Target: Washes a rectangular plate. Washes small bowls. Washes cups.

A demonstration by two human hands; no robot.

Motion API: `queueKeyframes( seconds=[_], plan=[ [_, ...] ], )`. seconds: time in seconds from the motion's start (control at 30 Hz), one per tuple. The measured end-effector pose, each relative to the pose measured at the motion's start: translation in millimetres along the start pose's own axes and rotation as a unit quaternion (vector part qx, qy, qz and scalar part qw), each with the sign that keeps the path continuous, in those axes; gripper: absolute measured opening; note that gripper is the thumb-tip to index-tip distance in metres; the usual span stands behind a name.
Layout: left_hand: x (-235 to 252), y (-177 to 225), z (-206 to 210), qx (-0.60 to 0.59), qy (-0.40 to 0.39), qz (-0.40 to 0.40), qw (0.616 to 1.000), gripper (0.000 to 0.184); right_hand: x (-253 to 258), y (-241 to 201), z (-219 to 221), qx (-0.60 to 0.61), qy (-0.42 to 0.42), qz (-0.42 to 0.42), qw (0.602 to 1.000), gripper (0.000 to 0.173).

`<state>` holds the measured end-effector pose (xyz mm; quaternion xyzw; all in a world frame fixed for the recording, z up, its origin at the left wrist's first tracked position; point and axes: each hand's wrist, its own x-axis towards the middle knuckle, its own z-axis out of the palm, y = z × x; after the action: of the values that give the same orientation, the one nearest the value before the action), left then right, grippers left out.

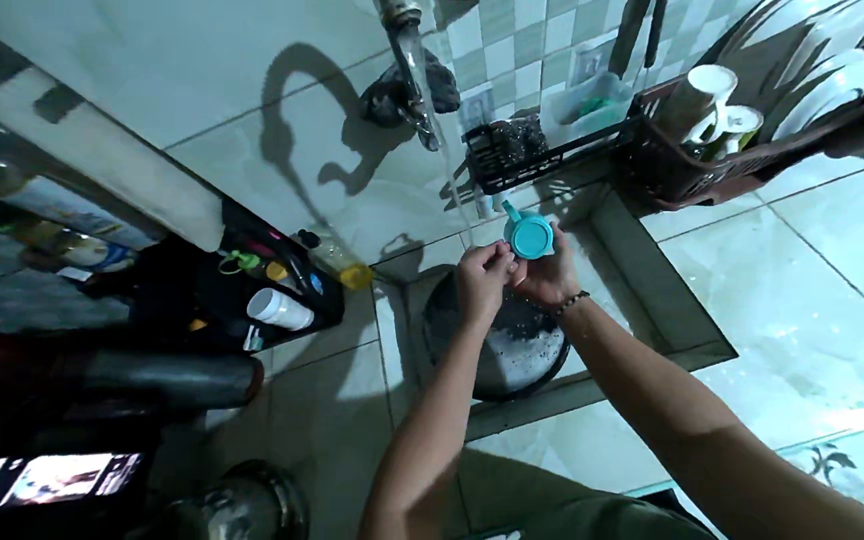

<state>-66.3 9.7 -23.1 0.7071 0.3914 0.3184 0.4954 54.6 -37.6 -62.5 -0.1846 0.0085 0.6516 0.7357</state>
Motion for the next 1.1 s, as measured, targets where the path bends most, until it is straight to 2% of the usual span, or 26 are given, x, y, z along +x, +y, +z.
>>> queueKeyframes(
  seconds=[0.07, 0.13, 0.2, 0.27, 0.47, 0.7, 1.1],
  plan=[
    [-1.9, -4.9, -3.7, 0.022, 0.018, 0.081, 0.996, 0.02, -5.8, 11.0, -1.2, -0.01, -0.026, -0.015, 0.999, 0.072],
    [-0.5, -9.6, -11.7, 0.027, -0.013, 0.123, 0.992, 0.027, -6.6, 16.5, -2.9, 0.031, -0.042, -0.021, 0.998, 0.067],
    [2.7, -9.0, -20.6, 0.025, -0.058, 0.111, 0.992, 0.028, -4.2, 18.9, -0.7, 0.073, -0.021, -0.016, 0.997, 0.068],
    [5.3, -3.7, -25.3, 0.041, -0.068, 0.11, 0.991, 0.021, 0.4, 19.6, 6.9, 0.117, 0.007, 0.0, 0.993, 0.07],
    [2.8, 24.5, -27.8, 0.207, -0.071, 0.143, 0.965, 0.011, 5.4, 31.4, 17.2, 0.16, 0.034, -0.008, 0.986, 0.06],
    [1.4, 46.9, -26.3, 0.328, -0.12, 0.175, 0.92, 0.012, 3.1, 42.6, 24.8, 0.201, 0.027, -0.054, 0.978, 0.051],
    [-4.1, 70.4, -20.1, 0.441, -0.182, 0.179, 0.86, 0.013, -6.1, 46.1, 27.7, 0.213, 0.017, -0.061, 0.975, 0.052]
  ],
)
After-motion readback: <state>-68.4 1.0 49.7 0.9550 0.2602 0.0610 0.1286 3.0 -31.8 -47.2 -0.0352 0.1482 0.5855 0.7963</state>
